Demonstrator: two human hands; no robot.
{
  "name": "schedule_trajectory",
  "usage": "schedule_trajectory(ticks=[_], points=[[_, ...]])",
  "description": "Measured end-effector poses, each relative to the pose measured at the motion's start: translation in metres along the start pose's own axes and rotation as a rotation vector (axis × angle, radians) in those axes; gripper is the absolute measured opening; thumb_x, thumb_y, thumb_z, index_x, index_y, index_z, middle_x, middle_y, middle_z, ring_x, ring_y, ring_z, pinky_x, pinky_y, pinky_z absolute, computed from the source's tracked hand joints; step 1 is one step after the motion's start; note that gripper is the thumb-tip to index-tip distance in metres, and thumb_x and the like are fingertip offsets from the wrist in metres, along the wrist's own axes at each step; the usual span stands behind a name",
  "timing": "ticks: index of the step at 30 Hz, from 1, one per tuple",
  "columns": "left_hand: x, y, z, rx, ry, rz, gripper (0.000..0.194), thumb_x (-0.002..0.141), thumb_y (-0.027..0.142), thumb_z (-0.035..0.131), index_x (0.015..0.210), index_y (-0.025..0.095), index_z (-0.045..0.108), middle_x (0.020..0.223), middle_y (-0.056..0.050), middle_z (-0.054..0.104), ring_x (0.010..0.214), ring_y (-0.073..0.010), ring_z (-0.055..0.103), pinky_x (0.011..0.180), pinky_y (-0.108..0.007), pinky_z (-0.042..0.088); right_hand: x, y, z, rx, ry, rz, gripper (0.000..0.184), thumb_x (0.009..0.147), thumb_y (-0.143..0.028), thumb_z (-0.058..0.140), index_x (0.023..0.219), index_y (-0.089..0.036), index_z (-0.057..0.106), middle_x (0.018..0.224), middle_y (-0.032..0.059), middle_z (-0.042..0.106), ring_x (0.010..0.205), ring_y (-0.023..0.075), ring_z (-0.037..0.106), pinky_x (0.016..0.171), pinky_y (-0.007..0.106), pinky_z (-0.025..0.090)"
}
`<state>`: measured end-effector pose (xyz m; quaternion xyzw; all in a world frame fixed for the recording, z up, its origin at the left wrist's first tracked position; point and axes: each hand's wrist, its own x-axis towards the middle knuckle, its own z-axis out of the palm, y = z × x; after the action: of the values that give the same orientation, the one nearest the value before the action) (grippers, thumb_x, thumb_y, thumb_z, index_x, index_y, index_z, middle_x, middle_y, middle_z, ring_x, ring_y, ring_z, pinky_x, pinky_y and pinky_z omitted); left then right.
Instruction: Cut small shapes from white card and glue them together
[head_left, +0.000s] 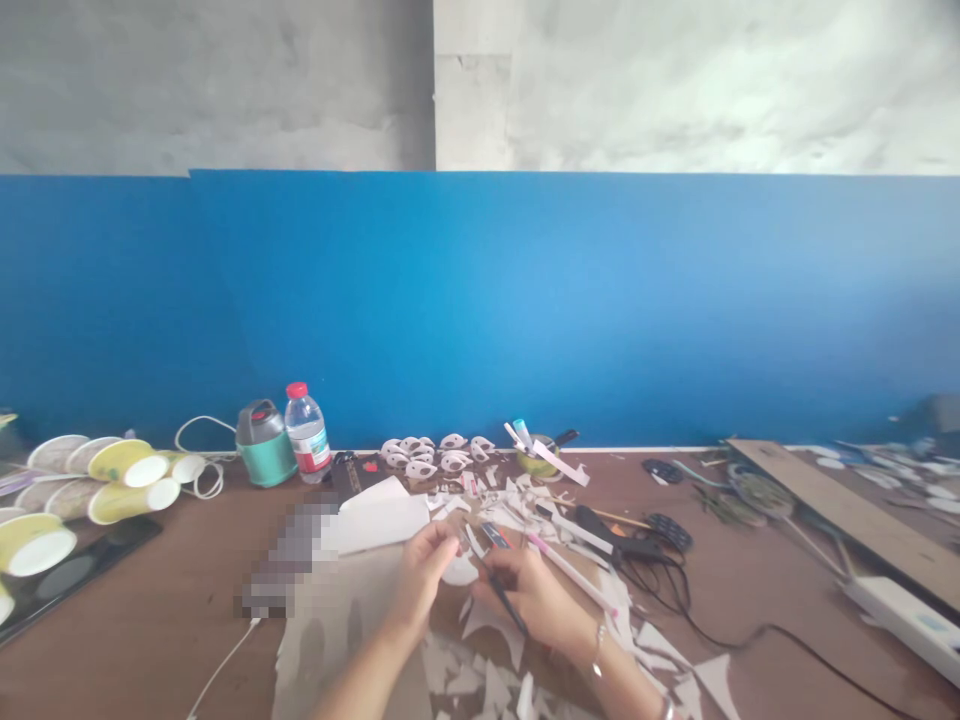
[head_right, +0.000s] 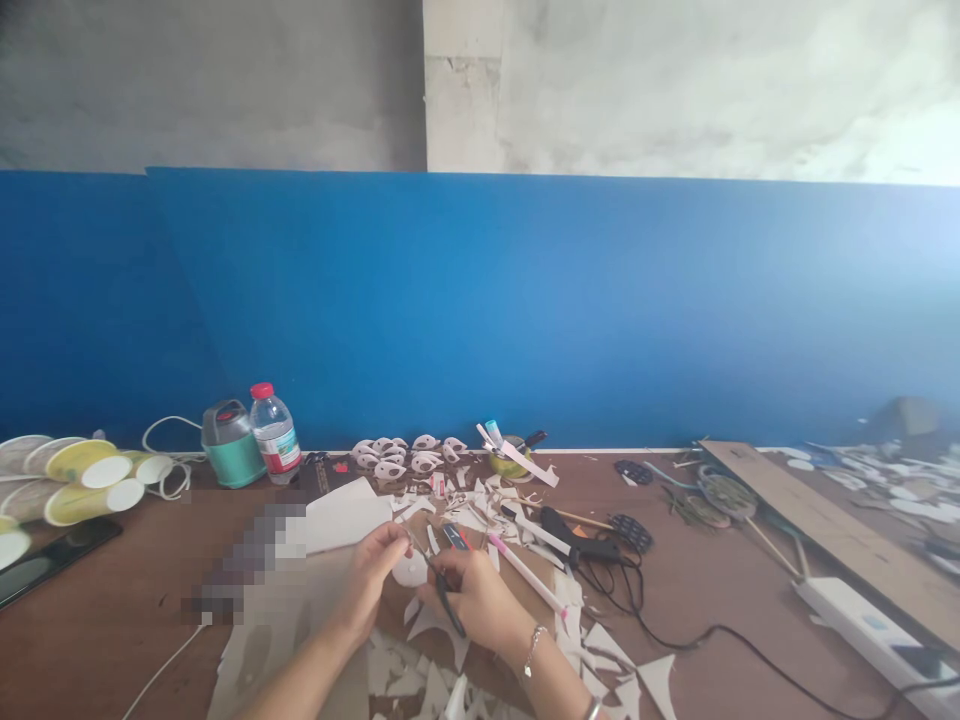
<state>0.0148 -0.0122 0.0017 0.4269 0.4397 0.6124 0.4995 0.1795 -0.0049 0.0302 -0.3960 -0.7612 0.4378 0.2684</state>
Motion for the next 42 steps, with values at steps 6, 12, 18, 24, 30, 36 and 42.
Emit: schedule_trajectory(ticks=[6,12,18,24,30,36,42], points=[[0.001,-0.002,-0.002,0.016,0.002,-0.018,0.024,0.072,0.036,0.062,0.062,0.017,0.053,0.058,0.003,0.051,0.057,-0.011,0.044,0.056,-0.021,0.034,0.001,-0.001,0.0,-0.046,0.038,0.04,0.012,0.07,-0.022,0.056,0.06,-0.017,0.052,0.049,-0.0064,0.036,0.048,0.0088,0.031,0.046,0.022,0.022],[0.002,0.004,-0.003,0.148,0.024,0.029,0.026,0.073,0.038,0.062,0.059,0.017,0.054,0.058,0.003,0.05,0.059,-0.0124,0.043,0.058,-0.022,0.033,0.006,0.007,0.003,-0.27,0.227,0.049,0.005,0.07,-0.018,0.053,0.068,-0.018,0.058,0.055,-0.0017,0.053,0.05,0.0125,0.042,0.05,0.023,0.027],[0.001,0.006,-0.002,0.203,0.043,0.055,0.027,0.072,0.039,0.061,0.057,0.018,0.055,0.059,0.001,0.052,0.062,-0.0146,0.047,0.061,-0.023,0.034,0.008,0.017,0.002,-0.29,0.392,0.046,0.018,0.062,-0.006,0.047,0.07,-0.019,0.057,0.058,-0.001,0.054,0.056,0.0144,0.046,0.054,0.024,0.03],[-0.004,0.009,0.004,0.233,-0.007,0.038,0.024,0.073,0.037,0.061,0.06,0.018,0.057,0.058,0.001,0.053,0.058,-0.0145,0.047,0.058,-0.024,0.036,0.005,0.006,0.01,0.097,0.331,-0.114,0.011,0.076,-0.022,0.053,0.082,-0.016,0.06,0.065,-0.0012,0.054,0.056,0.0117,0.042,0.052,0.022,0.034],[-0.008,0.013,0.007,0.314,-0.086,0.102,0.023,0.075,0.034,0.059,0.058,0.018,0.058,0.06,-0.001,0.056,0.064,-0.0173,0.051,0.064,-0.026,0.039,0.004,0.007,0.013,0.04,0.308,-0.132,0.01,0.076,-0.023,0.054,0.077,-0.015,0.061,0.057,-0.004,0.045,0.052,0.0101,0.035,0.049,0.022,0.028],[-0.01,0.014,0.008,0.289,-0.122,0.076,0.026,0.075,0.04,0.059,0.062,0.018,0.062,0.064,-0.003,0.059,0.069,-0.0193,0.053,0.067,-0.028,0.04,0.002,0.008,0.011,-0.088,0.325,-0.158,0.009,0.076,-0.022,0.052,0.076,-0.016,0.06,0.056,-0.0032,0.047,0.052,0.0106,0.037,0.049,0.022,0.029],[-0.01,0.015,0.007,0.276,-0.117,0.088,0.024,0.073,0.041,0.064,0.063,0.019,0.064,0.065,-0.002,0.06,0.07,-0.0194,0.054,0.07,-0.028,0.04,0.001,0.007,0.011,-0.118,0.347,-0.204,0.01,0.078,-0.023,0.052,0.077,-0.017,0.059,0.058,-0.0027,0.049,0.053,0.0108,0.038,0.05,0.022,0.03]])
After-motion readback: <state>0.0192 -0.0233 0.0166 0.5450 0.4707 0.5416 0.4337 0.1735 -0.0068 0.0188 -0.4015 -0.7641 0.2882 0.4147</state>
